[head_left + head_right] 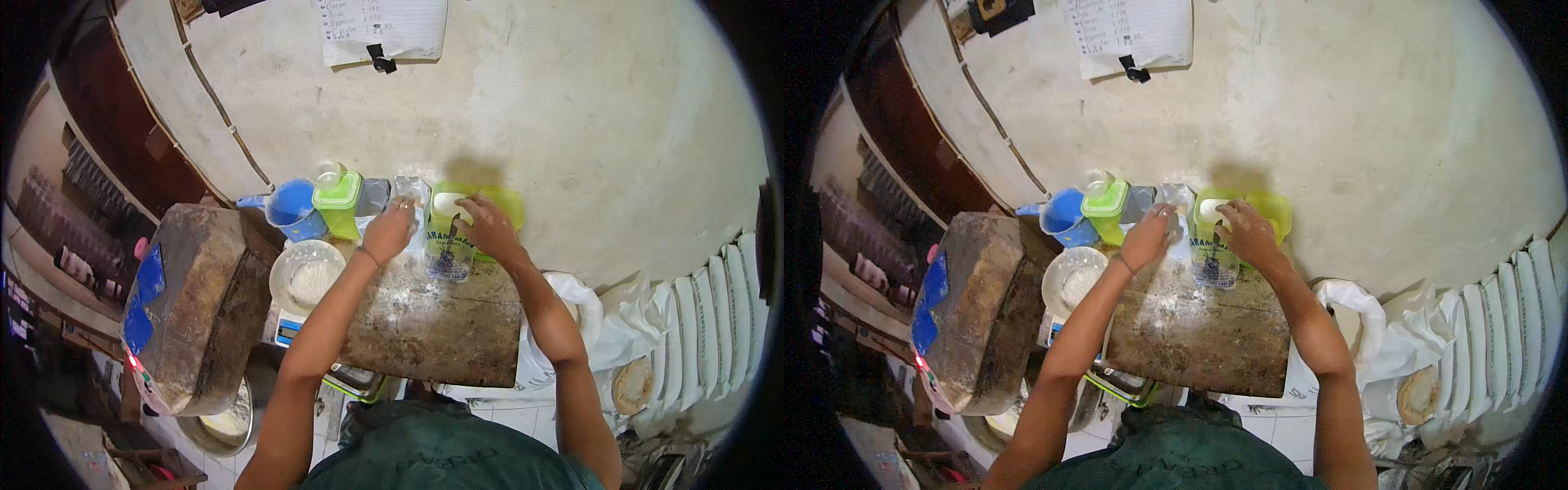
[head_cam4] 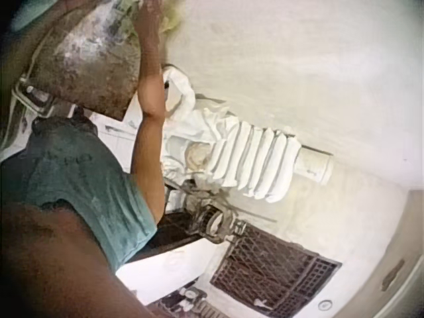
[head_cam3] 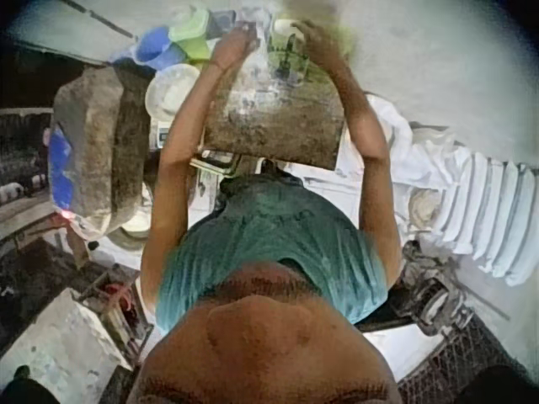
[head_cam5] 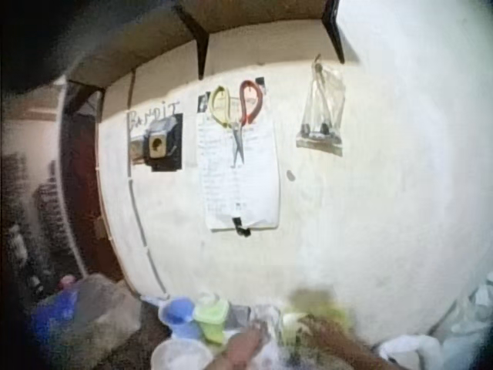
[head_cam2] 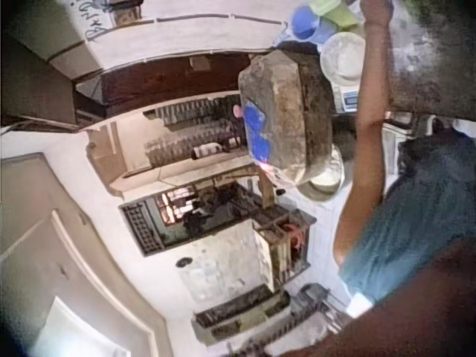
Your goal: The person measures and combines various powders including flour, salt, and other ingredients into a container using a spoon and a digital scale. The person then pours the mixed ingredients into a larger industrial dough mixer.
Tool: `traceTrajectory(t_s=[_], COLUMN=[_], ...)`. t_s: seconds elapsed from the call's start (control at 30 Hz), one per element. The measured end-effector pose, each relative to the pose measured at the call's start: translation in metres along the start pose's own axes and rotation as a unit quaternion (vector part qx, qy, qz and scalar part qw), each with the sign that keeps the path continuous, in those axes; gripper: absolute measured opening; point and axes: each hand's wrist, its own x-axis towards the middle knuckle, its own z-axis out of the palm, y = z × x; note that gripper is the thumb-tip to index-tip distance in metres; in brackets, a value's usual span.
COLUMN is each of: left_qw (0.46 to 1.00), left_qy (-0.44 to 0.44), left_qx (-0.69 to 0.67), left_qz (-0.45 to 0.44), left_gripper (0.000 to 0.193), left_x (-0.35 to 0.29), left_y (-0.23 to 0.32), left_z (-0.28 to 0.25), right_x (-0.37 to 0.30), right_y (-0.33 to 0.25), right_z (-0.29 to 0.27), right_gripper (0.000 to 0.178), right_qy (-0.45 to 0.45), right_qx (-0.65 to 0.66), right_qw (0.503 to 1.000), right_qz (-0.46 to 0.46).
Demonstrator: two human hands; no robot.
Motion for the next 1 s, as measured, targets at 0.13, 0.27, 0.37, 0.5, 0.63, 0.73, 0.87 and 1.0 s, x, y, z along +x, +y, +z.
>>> traceTrajectory(t_s=[0.13,0.27,0.37,0.5,0.63,0.73,0.87,1.0], left_qw=[0.991,0.997,0.995,0.996,0.994,0.994,0.993,0.983], left_qy=[-0.075,0.003,0.028,0.042,0.011,-0.018,0.004,0.101], left_qx=[0.084,0.055,0.072,0.049,0.015,0.016,0.012,-0.039], left_qz=[-0.077,-0.053,-0.067,-0.066,-0.105,-0.107,-0.119,-0.151], left_gripper=[0.022,0.009,0.016,0.016,0.016,0.016,0.011,0.027], left_x=[0.012,-0.009,-0.026,-0.043,-0.068,-0.09,-0.112,-0.125], left_y=[-0.013,-0.02,-0.006,0.011,0.037,0.053,0.058,0.069], left_z=[0.013,0.015,0.011,0.001,-0.008,-0.022,-0.022,-0.025], right_x=[0.0,-0.003,-0.005,-0.007,0.006,0.018,0.009,0.013], right_y=[0.001,-0.011,-0.013,-0.004,0.005,-0.009,-0.014,-0.046], right_z=[0.003,0.0,0.003,0.005,-0.001,-0.023,-0.042,-0.105], right_gripper=[0.015,0.011,0.014,0.015,0.02,0.023,0.022,0.015], right_qy=[-0.064,-0.131,-0.175,-0.262,-0.192,-0.252,-0.188,-0.157], right_qx=[0.01,0.171,0.258,0.239,0.353,0.232,0.121,0.251], right_qw=[0.997,0.972,0.94,0.921,0.892,0.925,0.975,0.943], right_qz=[0.04,0.093,0.136,0.161,0.207,0.164,-0.001,0.153])
